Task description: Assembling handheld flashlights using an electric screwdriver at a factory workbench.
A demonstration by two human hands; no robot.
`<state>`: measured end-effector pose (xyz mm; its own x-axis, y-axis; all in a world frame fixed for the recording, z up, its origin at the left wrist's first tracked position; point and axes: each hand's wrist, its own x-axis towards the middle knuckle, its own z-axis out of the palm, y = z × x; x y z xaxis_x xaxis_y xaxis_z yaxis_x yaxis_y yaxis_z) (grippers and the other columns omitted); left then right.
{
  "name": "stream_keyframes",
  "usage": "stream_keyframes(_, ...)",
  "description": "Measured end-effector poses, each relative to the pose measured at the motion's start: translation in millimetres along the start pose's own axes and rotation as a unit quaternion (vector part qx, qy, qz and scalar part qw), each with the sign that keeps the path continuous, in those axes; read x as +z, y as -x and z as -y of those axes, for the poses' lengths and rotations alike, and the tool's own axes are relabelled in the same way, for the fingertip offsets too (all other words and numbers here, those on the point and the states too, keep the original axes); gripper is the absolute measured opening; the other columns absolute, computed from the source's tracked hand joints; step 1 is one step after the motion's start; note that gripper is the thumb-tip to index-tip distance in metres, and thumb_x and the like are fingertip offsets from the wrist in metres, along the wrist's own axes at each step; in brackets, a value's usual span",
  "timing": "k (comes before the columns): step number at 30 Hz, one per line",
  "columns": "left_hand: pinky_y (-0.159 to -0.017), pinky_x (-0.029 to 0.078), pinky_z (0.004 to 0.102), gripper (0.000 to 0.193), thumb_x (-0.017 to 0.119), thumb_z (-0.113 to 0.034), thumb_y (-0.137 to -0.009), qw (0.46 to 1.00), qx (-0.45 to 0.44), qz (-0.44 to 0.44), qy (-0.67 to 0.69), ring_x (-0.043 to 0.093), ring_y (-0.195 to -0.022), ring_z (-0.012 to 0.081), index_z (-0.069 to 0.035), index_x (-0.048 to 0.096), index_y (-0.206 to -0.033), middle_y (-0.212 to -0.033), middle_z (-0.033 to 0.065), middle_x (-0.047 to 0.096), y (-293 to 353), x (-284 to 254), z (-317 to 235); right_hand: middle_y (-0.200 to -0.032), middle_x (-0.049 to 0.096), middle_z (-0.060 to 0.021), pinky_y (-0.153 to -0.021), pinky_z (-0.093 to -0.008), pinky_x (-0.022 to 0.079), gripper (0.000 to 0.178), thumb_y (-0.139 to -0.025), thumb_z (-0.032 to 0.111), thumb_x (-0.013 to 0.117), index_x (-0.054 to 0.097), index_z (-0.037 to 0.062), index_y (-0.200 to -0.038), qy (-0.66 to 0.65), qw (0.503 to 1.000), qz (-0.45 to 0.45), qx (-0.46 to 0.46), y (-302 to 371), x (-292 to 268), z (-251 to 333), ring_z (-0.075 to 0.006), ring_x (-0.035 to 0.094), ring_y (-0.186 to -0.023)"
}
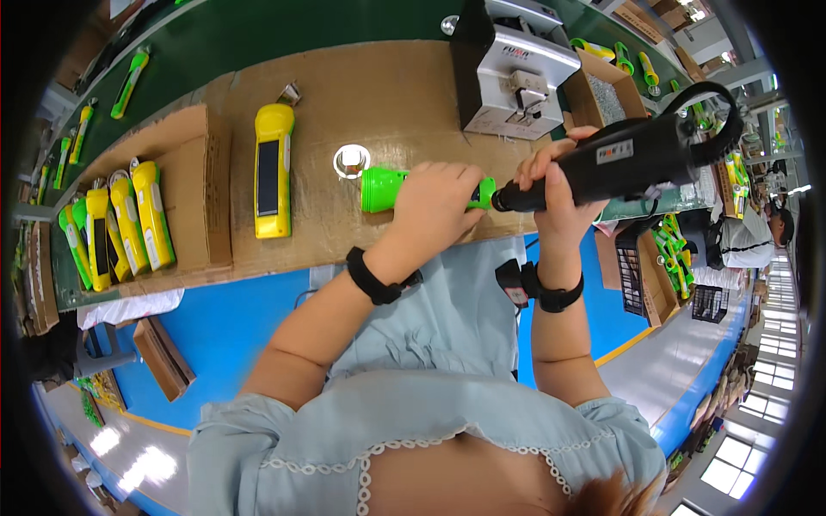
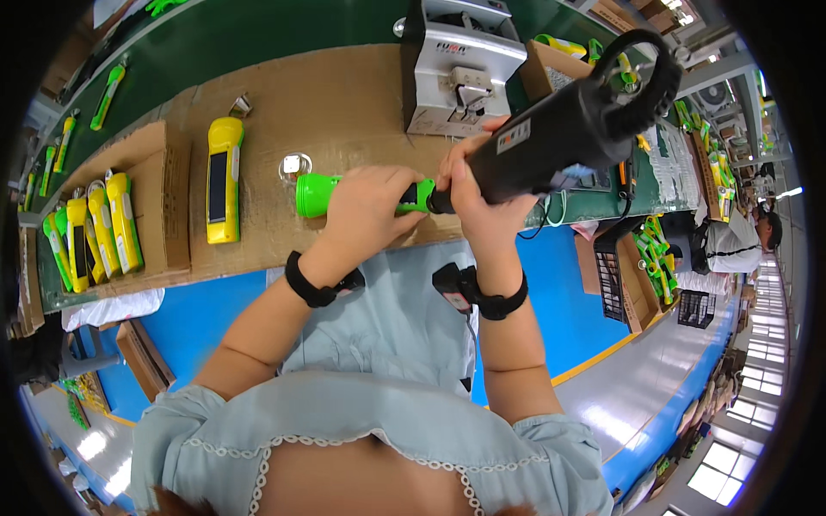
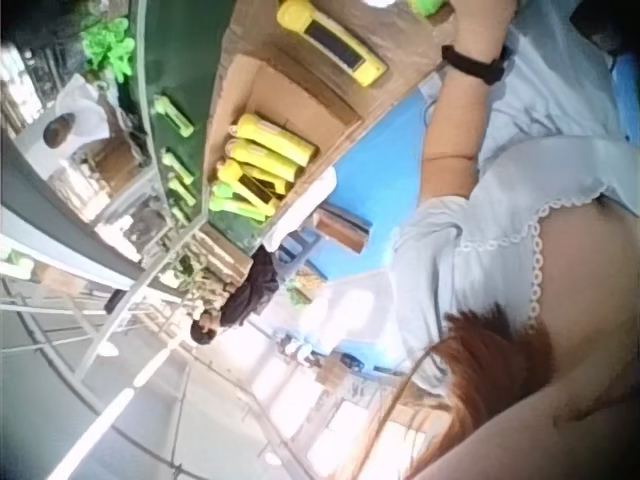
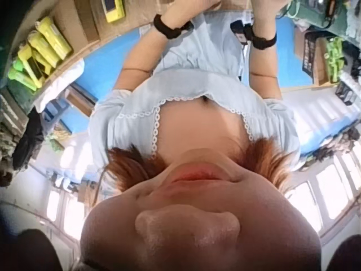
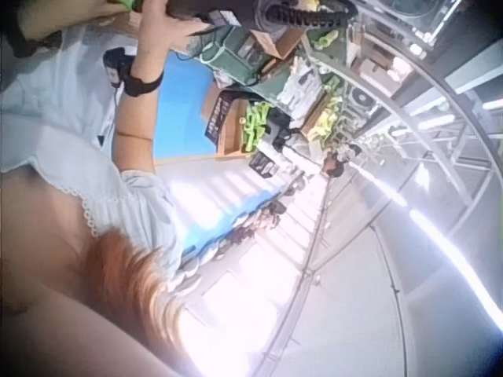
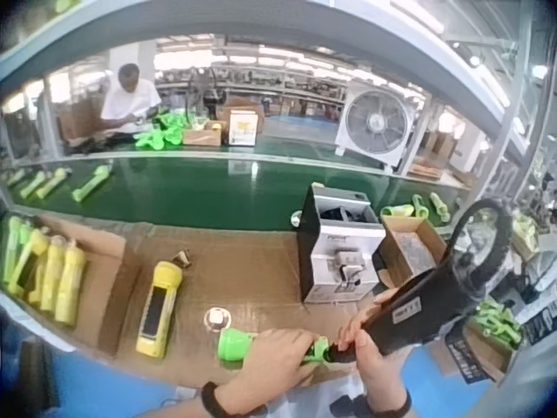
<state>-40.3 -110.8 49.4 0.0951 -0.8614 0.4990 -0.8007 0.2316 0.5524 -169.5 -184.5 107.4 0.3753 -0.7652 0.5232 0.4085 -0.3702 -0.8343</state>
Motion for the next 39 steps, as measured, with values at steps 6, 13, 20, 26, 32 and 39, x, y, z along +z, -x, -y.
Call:
stream_keyframes(6,-0.072,0.044,0.0377,0.042,0.076,-0.027,-0.061,0.996,-0.035,0.051,-0.067,0.056,-0.082,0.0250,-0.015,0.066,-0.101,-0.083,0.0056,0.056,-0.3,3.3,-1.6,-0.074,0.055,-0.0100,-0.057,-0.0297,0.049,0.052,-0.083,-0.002,0.058,0.030,-0.0018,-0.127,-0.107,0.987,-0.018,-0.119,-33.3,-2.7,28.5,-0.0188,0.057,-0.060)
stream_keyframes(13,-0.069,0.044,0.0392,0.041,0.076,-0.028,-0.061,0.993,-0.045,0.074,-0.079,0.057,-0.079,0.0259,-0.015,0.068,-0.098,-0.082,0.0066,0.057,-12.7,3.4,-3.2,-0.082,0.060,-0.0081,-0.060,-0.0249,0.048,0.037,-0.079,0.009,0.070,0.047,-0.0019,-0.106,0.018,0.973,-0.148,-0.174,-111.4,-3.9,2.2,-0.0120,0.059,-0.066)
stream_keyframes(20,-0.069,0.045,0.0395,0.044,0.079,-0.034,-0.060,0.992,-0.034,0.085,-0.084,0.058,-0.078,0.0269,-0.014,0.066,-0.096,-0.083,0.0068,0.057,-15.3,2.1,-7.0,-0.069,0.055,-0.0034,-0.049,-0.0250,0.045,0.026,-0.078,0.000,0.066,0.047,0.0033,-0.095,0.105,0.976,-0.149,-0.116,-127.6,-4.9,-8.2,-0.0115,0.056,-0.054)
stream_keyframes(26,-0.070,0.042,0.0385,0.048,0.080,-0.036,-0.058,0.992,-0.044,0.089,-0.082,0.056,-0.083,0.0251,-0.014,0.064,-0.098,-0.086,0.0058,0.056,-12.9,2.7,-6.6,-0.066,0.057,-0.0068,-0.054,-0.0281,0.048,0.033,-0.080,-0.001,0.059,0.042,-0.0014,-0.108,0.170,0.957,-0.118,-0.202,-99.6,-10.0,-6.4,-0.0141,0.057,-0.056)
stream_keyframes(32,-0.070,0.043,0.0386,0.044,0.080,-0.035,-0.060,0.993,-0.034,0.071,-0.083,0.056,-0.079,0.0263,-0.015,0.066,-0.097,-0.082,0.0057,0.057,-13.4,4.0,-5.9,-0.073,0.056,-0.0142,-0.059,-0.0391,0.052,0.054,-0.083,0.005,0.056,0.027,-0.0044,-0.128,0.070,0.965,-0.057,-0.247,-78.0,-15.2,25.0,-0.0231,0.057,-0.058)
stream_keyframes(39,-0.069,0.042,0.0381,0.041,0.079,-0.033,-0.061,0.994,-0.039,0.070,-0.072,0.056,-0.079,0.0259,-0.015,0.066,-0.095,-0.082,0.0055,0.057,-13.3,2.5,-7.9,-0.070,0.059,-0.0146,-0.056,-0.0353,0.051,0.013,-0.084,0.005,0.057,0.054,-0.0079,-0.086,0.044,0.960,-0.059,-0.271,-105.0,-19.6,11.9,-0.0228,0.059,-0.057)
